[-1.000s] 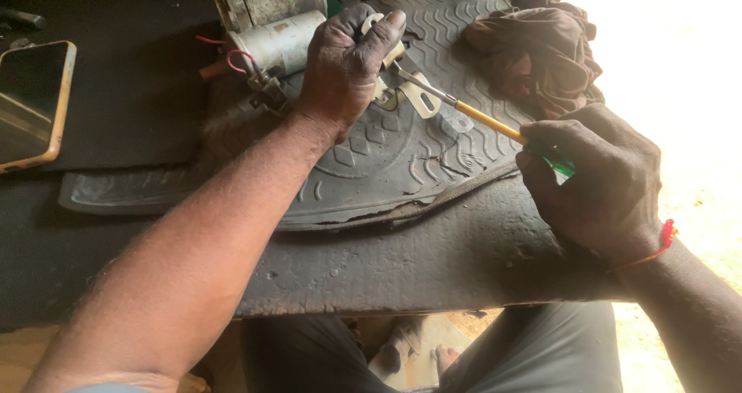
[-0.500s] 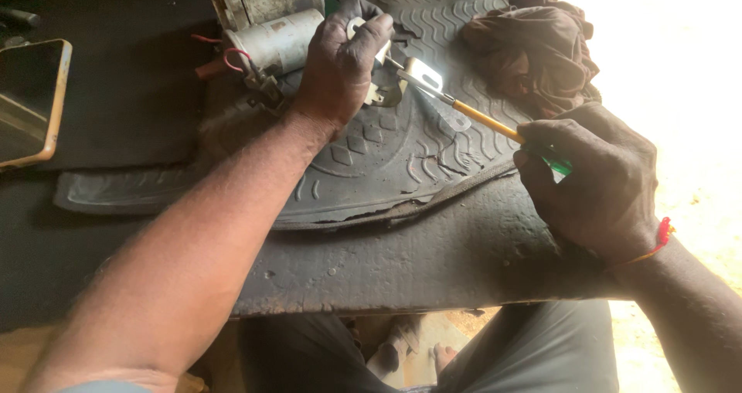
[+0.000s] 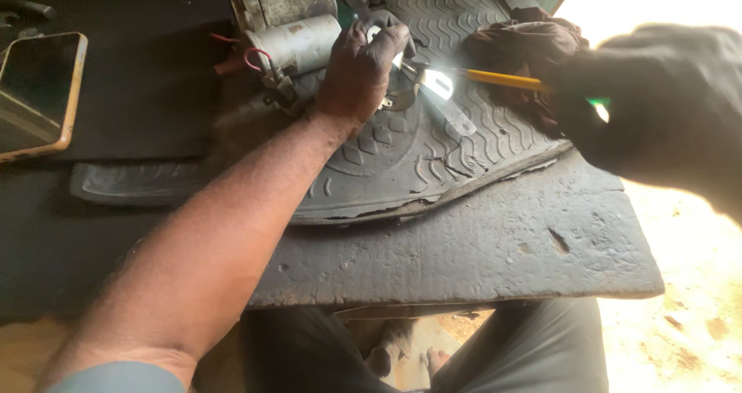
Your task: The person uses a screwdriver to manipulate a small brass-colored electrical component, likely a starter solenoid, on a workbench. They repeatedly pry, twist, and adjust internal parts of the component while holding it with their other hand.
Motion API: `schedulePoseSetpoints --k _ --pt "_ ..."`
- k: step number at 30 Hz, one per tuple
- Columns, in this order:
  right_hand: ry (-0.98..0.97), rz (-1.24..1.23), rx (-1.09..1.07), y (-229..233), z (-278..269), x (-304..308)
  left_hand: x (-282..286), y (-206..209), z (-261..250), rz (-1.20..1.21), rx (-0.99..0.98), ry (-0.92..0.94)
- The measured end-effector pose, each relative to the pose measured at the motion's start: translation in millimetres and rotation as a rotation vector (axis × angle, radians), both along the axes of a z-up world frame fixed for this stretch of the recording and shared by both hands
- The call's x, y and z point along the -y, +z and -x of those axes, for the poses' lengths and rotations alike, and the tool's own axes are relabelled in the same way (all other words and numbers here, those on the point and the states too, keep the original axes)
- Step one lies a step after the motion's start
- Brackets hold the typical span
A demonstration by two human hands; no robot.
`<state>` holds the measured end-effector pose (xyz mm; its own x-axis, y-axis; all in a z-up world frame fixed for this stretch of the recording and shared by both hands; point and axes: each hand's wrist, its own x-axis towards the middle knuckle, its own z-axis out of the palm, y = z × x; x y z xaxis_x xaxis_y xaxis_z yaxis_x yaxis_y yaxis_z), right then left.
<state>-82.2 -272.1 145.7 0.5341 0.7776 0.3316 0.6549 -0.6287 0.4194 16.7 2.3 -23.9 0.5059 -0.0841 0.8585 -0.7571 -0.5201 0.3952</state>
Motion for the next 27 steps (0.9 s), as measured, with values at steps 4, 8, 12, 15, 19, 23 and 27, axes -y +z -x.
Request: schedulePoseSetpoints --k 4,8,12,15,19,23,27 --pt "-0.206 0.193 -0.063 16 -1 -22 -1 3 4 0.081 -0.108 -0.058" --pt "-0.07 0.143 -0.006 20 11 -41 3 12 12 0.496 -0.458 -0.299" --pt "-0.181 0.153 -0.138 20 12 -51 5 11 6 0.465 -0.452 -0.24" --pt "-0.262 0.212 -0.145 20 8 -52 8 7 1 0.609 -0.669 -0.234" --pt "-0.168 0.155 -0.131 8 6 -41 7 3 -6 0.752 -0.602 -0.356" --pt "-0.215 0.098 -0.22 -13 -2 -23 12 -4 -16 0.808 -0.588 -0.405" --pt "-0.07 -0.015 -0.159 -24 -4 -14 13 -8 -23 0.969 -0.546 -0.501"
